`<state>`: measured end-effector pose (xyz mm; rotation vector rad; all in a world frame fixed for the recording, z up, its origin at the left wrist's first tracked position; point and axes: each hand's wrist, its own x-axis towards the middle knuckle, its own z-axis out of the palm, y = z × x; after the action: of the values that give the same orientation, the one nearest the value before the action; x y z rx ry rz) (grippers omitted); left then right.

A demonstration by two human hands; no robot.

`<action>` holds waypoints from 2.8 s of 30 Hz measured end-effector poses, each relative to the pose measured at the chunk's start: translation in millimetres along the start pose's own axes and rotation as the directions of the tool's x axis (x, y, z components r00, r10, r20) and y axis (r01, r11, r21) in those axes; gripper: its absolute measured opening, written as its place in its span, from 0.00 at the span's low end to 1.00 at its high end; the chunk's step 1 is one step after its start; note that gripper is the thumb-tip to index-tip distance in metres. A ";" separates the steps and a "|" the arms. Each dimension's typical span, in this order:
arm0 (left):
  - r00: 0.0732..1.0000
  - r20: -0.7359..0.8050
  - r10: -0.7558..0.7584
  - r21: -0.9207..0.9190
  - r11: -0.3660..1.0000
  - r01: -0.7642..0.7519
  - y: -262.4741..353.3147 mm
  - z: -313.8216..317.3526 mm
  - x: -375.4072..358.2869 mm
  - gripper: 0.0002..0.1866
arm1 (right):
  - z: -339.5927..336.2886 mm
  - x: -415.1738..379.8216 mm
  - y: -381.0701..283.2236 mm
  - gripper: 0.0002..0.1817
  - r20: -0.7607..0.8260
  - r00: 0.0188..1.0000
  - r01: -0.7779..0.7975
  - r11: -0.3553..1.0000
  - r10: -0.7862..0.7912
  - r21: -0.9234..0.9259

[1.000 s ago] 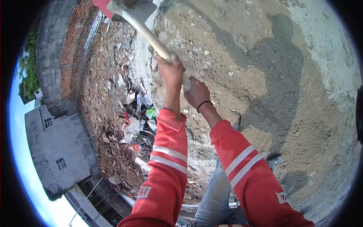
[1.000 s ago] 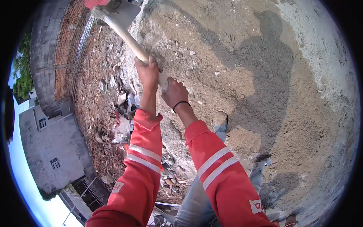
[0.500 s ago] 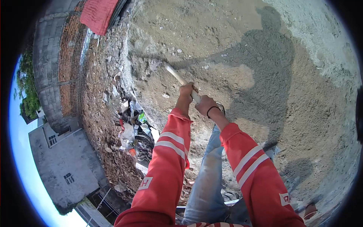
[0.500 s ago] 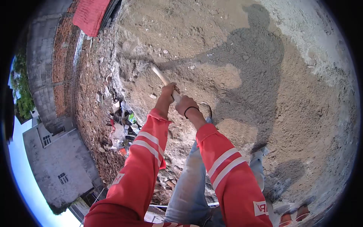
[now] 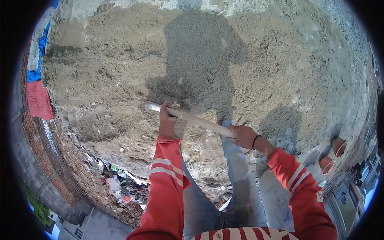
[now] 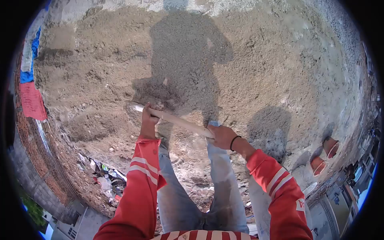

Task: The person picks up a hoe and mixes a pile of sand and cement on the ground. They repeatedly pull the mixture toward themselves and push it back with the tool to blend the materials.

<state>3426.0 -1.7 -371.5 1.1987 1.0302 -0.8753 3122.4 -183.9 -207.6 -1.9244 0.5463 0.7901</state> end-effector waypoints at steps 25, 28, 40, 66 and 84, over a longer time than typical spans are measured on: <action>0.966 -0.102 0.236 0.022 0.972 -0.235 163.2 -98.3 -49.2 0.05 | 153.6 72.6 -172.6 0.18 -0.257 0.957 -0.154 0.986 0.134 -0.058; 0.806 -0.165 0.568 0.033 0.820 -0.571 366.7 -168.6 -121.0 0.06 | 193.2 164.8 -328.1 0.20 -0.278 0.936 0.227 0.974 -0.216 0.007; 0.212 -0.158 0.964 0.245 0.246 -0.938 663.1 -323.6 -184.1 0.14 | 198.7 385.7 -810.6 0.17 -0.217 0.714 0.675 0.737 -0.666 -0.041; 0.899 -0.237 0.369 -0.137 0.903 -0.407 275.8 -212.8 -20.0 0.06 | 130.2 291.3 -416.6 0.13 0.009 0.928 0.363 0.898 -0.372 -0.248; 0.693 0.377 -0.615 -0.059 0.730 0.680 -379.7 174.6 -190.2 0.09 | -107.0 -360.1 185.4 0.13 -0.480 0.717 -0.684 0.643 0.505 -0.346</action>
<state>3038.7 -236.5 -296.5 0.4571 1.2431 -1.4424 2782.9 -346.5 -23.6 -2.4174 1.3820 1.1062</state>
